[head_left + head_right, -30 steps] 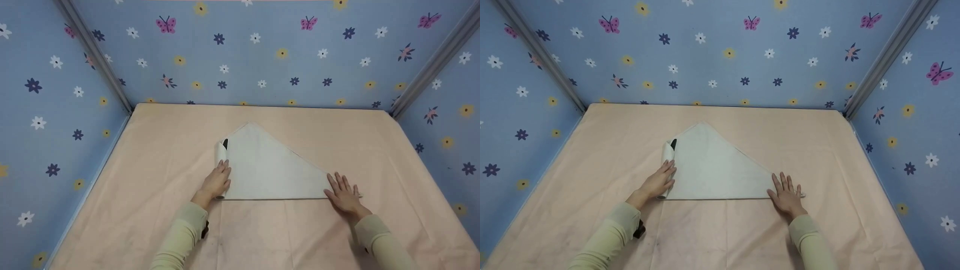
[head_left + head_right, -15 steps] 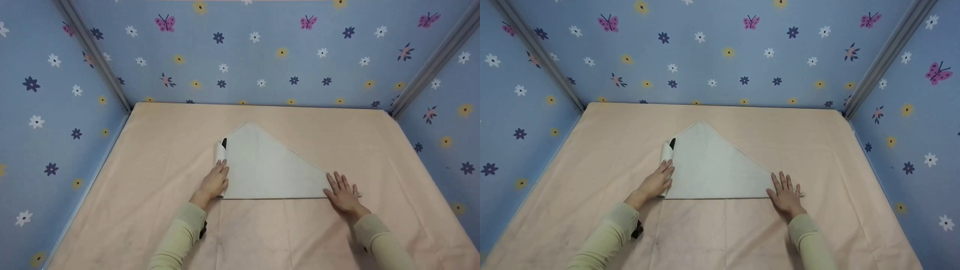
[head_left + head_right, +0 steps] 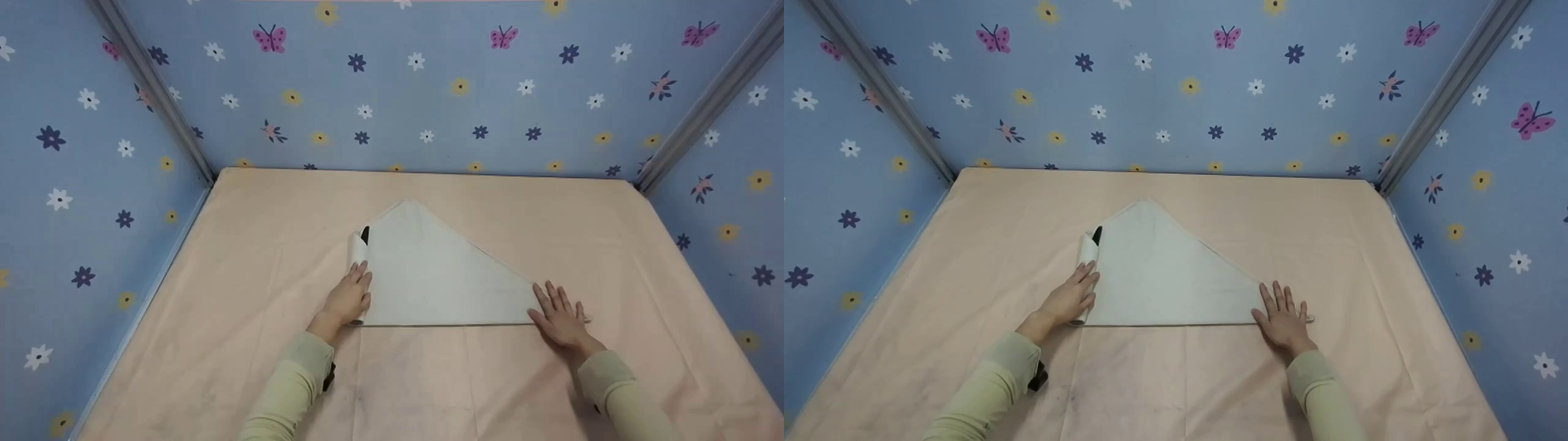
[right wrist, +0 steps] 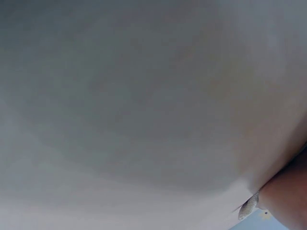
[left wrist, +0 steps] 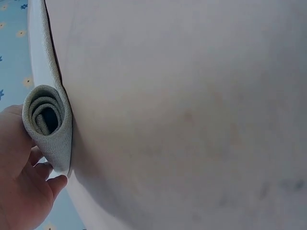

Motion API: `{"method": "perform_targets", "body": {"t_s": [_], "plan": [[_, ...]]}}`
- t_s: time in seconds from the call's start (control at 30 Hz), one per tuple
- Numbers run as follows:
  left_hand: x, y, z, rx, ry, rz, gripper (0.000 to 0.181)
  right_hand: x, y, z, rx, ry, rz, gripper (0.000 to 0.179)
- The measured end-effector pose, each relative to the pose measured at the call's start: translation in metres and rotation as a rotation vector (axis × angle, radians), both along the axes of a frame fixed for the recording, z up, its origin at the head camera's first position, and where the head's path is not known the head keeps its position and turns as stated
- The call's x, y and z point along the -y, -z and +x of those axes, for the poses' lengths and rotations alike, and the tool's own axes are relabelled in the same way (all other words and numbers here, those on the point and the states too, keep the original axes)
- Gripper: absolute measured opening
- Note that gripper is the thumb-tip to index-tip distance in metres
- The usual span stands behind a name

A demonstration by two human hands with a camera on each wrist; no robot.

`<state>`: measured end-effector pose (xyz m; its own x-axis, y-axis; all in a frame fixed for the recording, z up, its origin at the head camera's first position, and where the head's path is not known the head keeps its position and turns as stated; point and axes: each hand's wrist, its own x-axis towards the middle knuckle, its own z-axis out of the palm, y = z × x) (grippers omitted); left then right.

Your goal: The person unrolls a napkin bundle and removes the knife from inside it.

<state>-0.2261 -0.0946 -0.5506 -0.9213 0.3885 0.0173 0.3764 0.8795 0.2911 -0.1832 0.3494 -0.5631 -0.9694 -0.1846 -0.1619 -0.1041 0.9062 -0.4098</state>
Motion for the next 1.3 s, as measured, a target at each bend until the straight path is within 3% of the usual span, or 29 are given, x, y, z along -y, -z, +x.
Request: {"method": "perform_targets", "body": {"t_s": [0.23,0.57,0.67,0.87,1.3], "plan": [[0.004,0.000,0.000,0.029,-0.006,0.013,0.045,0.001,-0.001,0.000,0.017,0.005,0.018,0.066],[0.010,-0.004,0.004,0.042,-0.009,0.095,0.045,0.000,0.000,0.000,0.008,0.009,0.027,0.066],[0.011,-0.004,0.004,0.061,-0.021,0.077,0.046,0.000,-0.001,0.001,0.003,0.007,0.016,0.065],[0.013,-0.004,0.003,0.033,-0.034,0.020,0.045,0.001,-0.002,0.002,-0.005,-0.001,0.012,0.064],[0.016,-0.010,0.004,0.074,-0.059,0.059,0.047,0.002,-0.002,0.001,0.010,0.000,0.017,0.064]]}}
